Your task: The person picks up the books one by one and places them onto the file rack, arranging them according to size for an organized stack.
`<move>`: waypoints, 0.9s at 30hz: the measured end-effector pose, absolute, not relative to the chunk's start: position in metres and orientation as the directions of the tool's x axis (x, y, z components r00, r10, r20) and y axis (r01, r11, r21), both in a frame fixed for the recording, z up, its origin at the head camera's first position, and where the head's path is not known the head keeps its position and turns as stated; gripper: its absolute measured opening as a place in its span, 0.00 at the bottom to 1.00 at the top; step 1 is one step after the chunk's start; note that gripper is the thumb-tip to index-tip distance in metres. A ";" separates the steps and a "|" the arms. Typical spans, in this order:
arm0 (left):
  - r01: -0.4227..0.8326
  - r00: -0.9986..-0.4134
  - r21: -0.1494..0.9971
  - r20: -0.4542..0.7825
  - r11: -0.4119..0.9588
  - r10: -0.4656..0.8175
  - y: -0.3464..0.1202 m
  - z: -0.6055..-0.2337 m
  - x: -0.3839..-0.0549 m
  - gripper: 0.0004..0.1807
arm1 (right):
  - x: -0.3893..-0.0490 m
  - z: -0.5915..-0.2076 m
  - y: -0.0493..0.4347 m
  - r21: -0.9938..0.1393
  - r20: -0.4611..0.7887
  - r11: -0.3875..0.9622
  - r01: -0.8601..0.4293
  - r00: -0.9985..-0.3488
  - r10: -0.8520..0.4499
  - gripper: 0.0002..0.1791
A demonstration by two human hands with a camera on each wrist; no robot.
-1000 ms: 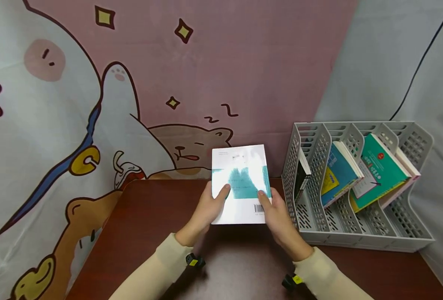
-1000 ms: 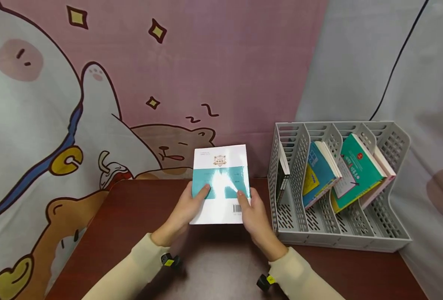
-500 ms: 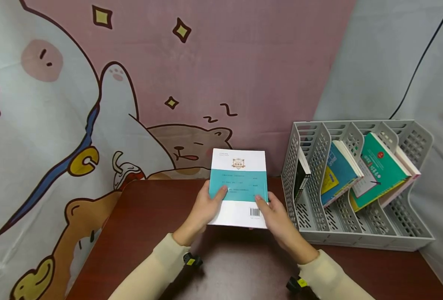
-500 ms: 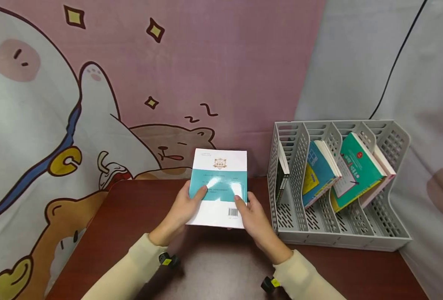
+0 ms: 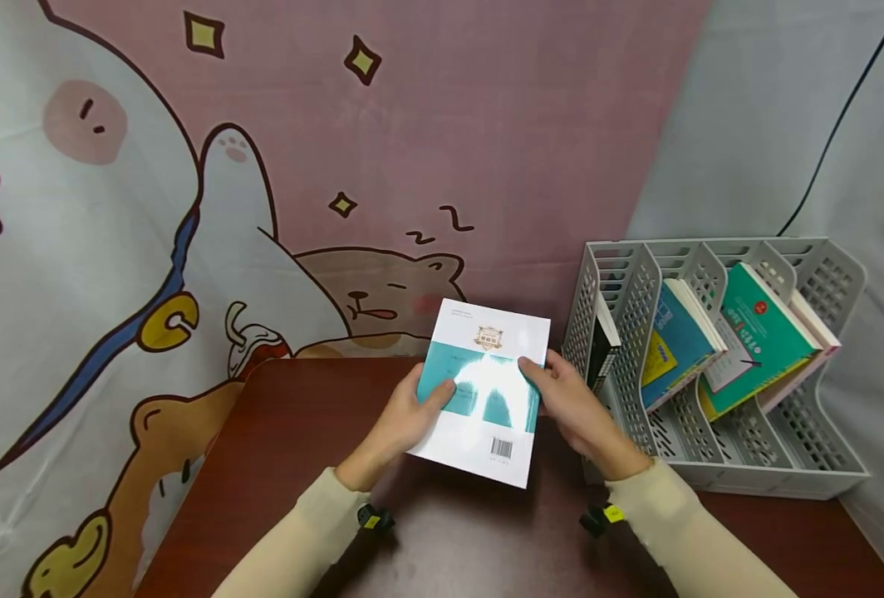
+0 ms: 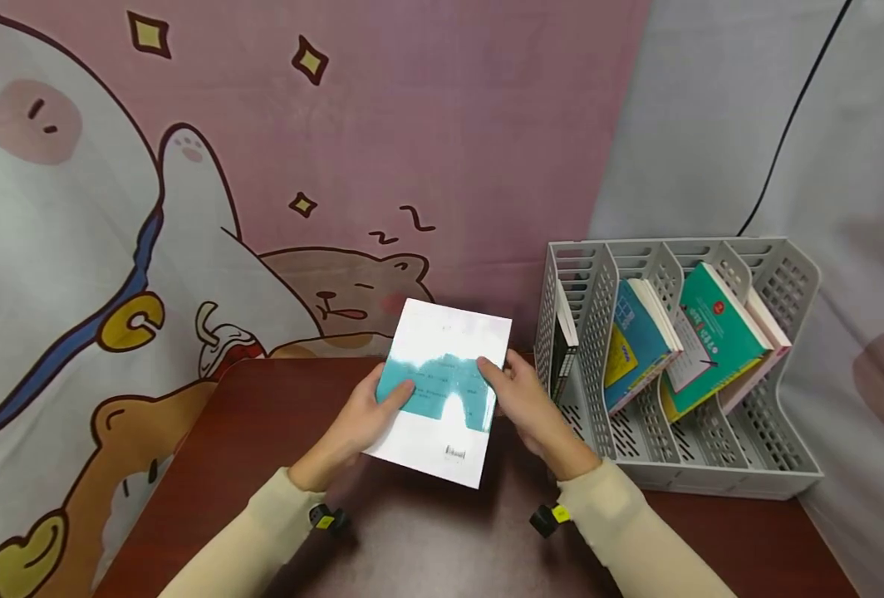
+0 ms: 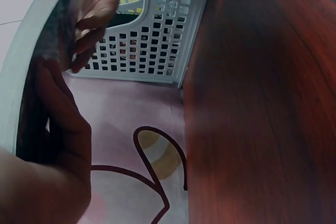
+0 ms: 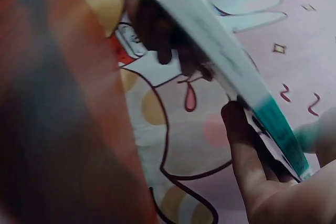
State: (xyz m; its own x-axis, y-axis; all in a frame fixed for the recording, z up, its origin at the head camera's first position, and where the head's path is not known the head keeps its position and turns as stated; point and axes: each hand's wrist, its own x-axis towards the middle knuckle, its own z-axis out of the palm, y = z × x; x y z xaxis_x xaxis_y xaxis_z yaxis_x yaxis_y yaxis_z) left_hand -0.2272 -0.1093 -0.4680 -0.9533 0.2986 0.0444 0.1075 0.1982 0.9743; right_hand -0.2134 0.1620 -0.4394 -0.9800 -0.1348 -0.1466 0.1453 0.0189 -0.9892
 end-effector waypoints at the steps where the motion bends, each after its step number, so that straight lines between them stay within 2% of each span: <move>1: 0.117 -0.946 0.974 0.050 0.194 0.320 -0.110 -0.469 -0.227 0.24 | -0.217 -0.437 0.164 -0.988 -0.153 0.004 0.154 -0.980 -0.127 0.32; 5: 0.139 -0.917 0.976 0.062 0.168 0.394 -0.114 -0.472 -0.228 0.24 | -0.228 -0.432 0.167 -0.976 -0.200 -0.062 0.207 -0.974 -0.108 0.33; 10: 0.201 -0.889 0.962 0.101 0.183 0.447 -0.114 -0.475 -0.231 0.27 | -0.232 -0.432 0.162 -0.939 -0.245 -0.215 0.269 -0.961 -0.132 0.27; 13: 0.248 -0.879 0.947 0.132 0.203 0.458 -0.114 -0.476 -0.234 0.28 | -0.230 -0.431 0.159 -0.931 -0.238 -0.256 0.259 -0.965 -0.110 0.24; 19: 0.270 -0.877 0.937 0.146 0.220 0.458 -0.115 -0.478 -0.238 0.27 | -0.221 -0.424 0.152 -0.964 -0.178 -0.208 0.168 -0.984 0.031 0.27; 27: 0.212 -0.877 0.952 0.086 0.221 0.474 -0.111 -0.477 -0.238 0.30 | -0.201 -0.409 0.150 -0.993 -0.104 -0.072 0.092 -0.978 0.183 0.31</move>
